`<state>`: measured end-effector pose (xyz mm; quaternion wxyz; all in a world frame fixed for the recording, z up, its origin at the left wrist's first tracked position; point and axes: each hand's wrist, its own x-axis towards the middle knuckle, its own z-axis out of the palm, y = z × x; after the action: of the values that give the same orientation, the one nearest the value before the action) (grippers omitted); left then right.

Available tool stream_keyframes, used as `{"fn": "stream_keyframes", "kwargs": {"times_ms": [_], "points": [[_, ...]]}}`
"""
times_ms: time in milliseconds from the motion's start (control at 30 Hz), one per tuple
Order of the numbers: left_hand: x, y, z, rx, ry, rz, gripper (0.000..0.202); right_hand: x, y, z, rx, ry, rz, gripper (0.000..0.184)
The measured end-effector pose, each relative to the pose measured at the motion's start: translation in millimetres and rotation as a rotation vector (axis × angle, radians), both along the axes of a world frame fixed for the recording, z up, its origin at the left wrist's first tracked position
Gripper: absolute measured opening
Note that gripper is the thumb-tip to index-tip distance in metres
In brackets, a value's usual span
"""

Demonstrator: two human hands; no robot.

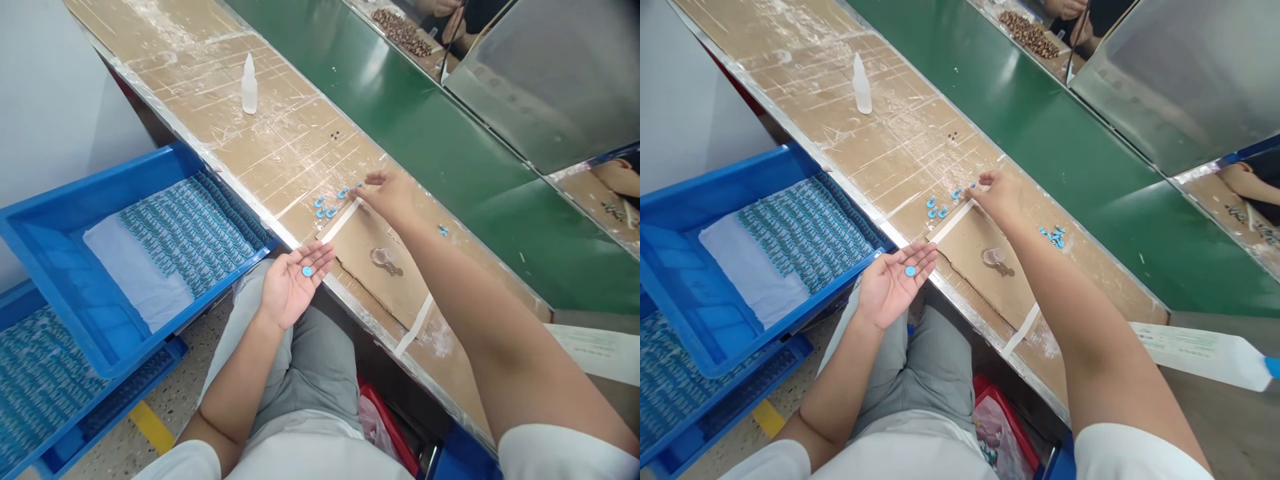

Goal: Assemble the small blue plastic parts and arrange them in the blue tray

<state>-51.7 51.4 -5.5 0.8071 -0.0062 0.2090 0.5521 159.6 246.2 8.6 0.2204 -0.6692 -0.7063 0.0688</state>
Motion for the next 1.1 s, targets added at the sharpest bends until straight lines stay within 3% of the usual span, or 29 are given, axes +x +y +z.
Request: {"fn": "stream_keyframes", "kwargs": {"times_ms": [133,167,233,300,333,467,567,800,933,1100], "points": [[2.4,-0.8,3.1,0.032,-0.014,0.007,0.036,-14.5,-70.7,37.5,0.198,0.007,0.07,0.026],[3.7,-1.5,3.8,0.043,-0.019,0.009,0.037,-20.4,-95.2,44.4,0.21,0.03,0.143,0.024],[7.6,-3.5,5.0,0.061,-0.014,-0.011,0.038,-33.2,-143.6,50.0,0.152,0.045,0.418,0.02],[12.9,-6.2,5.7,0.064,0.009,-0.062,0.037,-44.7,-182.5,44.2,0.094,0.024,0.671,0.026],[15.8,-7.8,5.9,0.061,0.021,-0.086,0.037,-49.0,-196.5,38.1,0.076,0.039,0.714,0.027],[26.3,-13.9,5.2,0.04,0.005,-0.147,0.034,-51.8,-222.6,14.0,0.066,0.206,0.616,0.024],[32.1,-18.4,6.4,0.053,-0.016,-0.201,0.031,-41.7,-232.2,9.4,0.108,0.284,0.542,0.021],[49.5,-33.6,9.9,0.194,0.254,-0.238,0.024,-13.2,-254.1,12.8,0.501,0.15,0.099,0.033],[58.9,-37.7,7.5,0.197,0.306,-0.266,0.026,-6.6,-257.9,10.8,0.607,0.073,0.128,0.032],[58.7,-33.7,3.6,0.158,0.204,-0.364,0.019,-7.1,-260.3,12.3,0.665,0.047,0.174,0.038]]}}
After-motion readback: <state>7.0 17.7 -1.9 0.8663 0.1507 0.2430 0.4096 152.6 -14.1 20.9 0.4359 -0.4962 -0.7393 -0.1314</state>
